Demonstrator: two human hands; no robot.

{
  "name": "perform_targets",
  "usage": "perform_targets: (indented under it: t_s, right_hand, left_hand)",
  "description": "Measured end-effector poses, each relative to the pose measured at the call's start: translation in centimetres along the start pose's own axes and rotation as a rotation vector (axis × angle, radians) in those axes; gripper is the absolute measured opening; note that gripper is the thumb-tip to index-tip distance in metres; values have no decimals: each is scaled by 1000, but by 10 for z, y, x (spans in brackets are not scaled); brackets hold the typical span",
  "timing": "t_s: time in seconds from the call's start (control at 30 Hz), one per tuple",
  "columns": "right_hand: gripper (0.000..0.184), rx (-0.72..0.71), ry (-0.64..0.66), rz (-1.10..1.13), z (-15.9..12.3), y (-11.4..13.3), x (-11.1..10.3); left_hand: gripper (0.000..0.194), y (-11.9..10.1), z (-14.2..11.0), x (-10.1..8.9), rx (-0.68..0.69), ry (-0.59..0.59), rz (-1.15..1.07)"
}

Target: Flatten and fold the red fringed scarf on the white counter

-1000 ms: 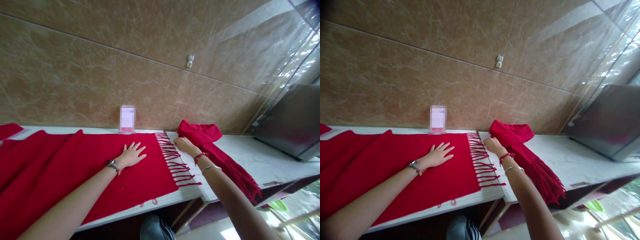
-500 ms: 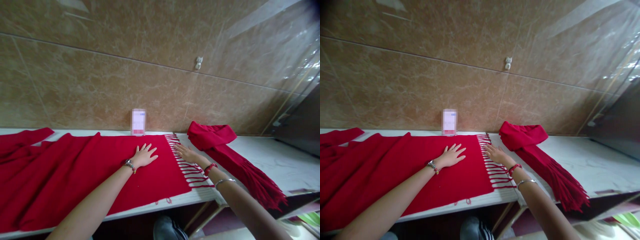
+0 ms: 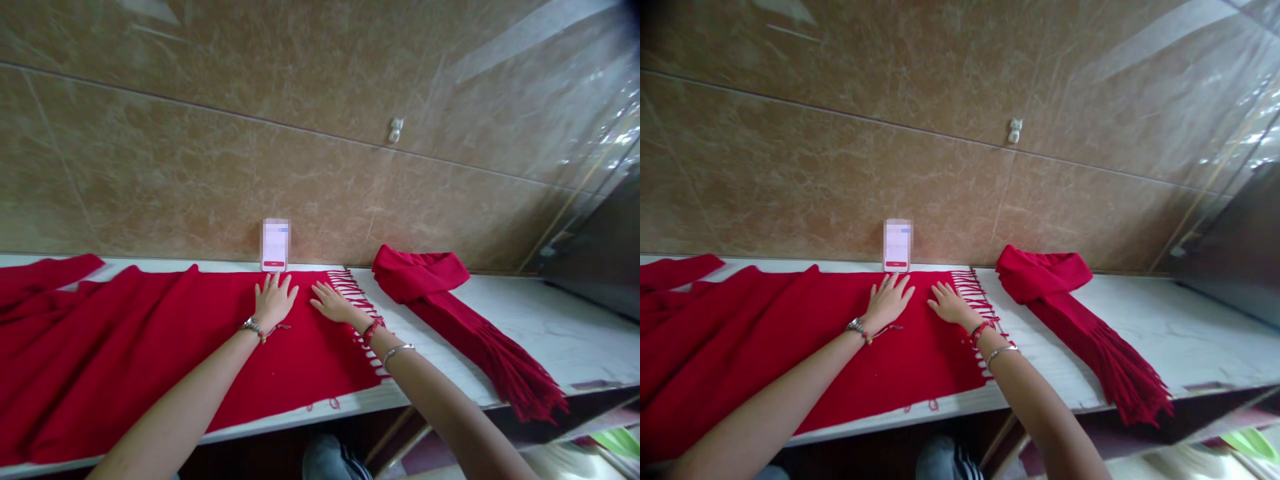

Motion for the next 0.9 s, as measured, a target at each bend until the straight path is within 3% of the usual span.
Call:
perform_targets:
  t_s: [0.17, 0.3, 0.4, 0.47, 0.57, 0.7, 0.8, 0.9]
  right_hand:
    - [50, -21, 66, -39, -14, -18, 14]
    - [49, 94, 150, -101, -27, -50, 16]
    - [49, 199, 136, -152, -32, -61, 8]
    - [49, 195, 82, -170, -27, -52, -1]
    - [52, 71, 1, -118, -8, -15, -10]
    - [53, -18, 41, -16, 30, 23, -1]
    - [53, 3, 101, 51, 49, 19, 15]
    - [49, 23, 108, 2, 51, -11, 27]
  left_hand:
    - [63, 24, 7, 16, -142, 218, 54]
    - [64, 23, 7, 17, -137, 204, 59]
    - [64, 21, 5, 17, -123, 192, 49]
    - [64, 21, 5, 17, -121, 168, 38]
    - [62, 25, 7, 13, -146, 82, 12]
    - [63, 34, 9, 10, -213, 24, 7]
    - [63, 41, 11, 13, -250, 83, 39]
    - [63, 42, 12, 15, -250, 119, 73]
Point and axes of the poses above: each hand's wrist, its own z-axis towards the middle knuckle, its own x-axis out of the palm, y = z × x, the point moved 6 cm from there along z, towards the middle knuckle, and after that the axes turned 2 degrees about -x, right-handed, at the moved point
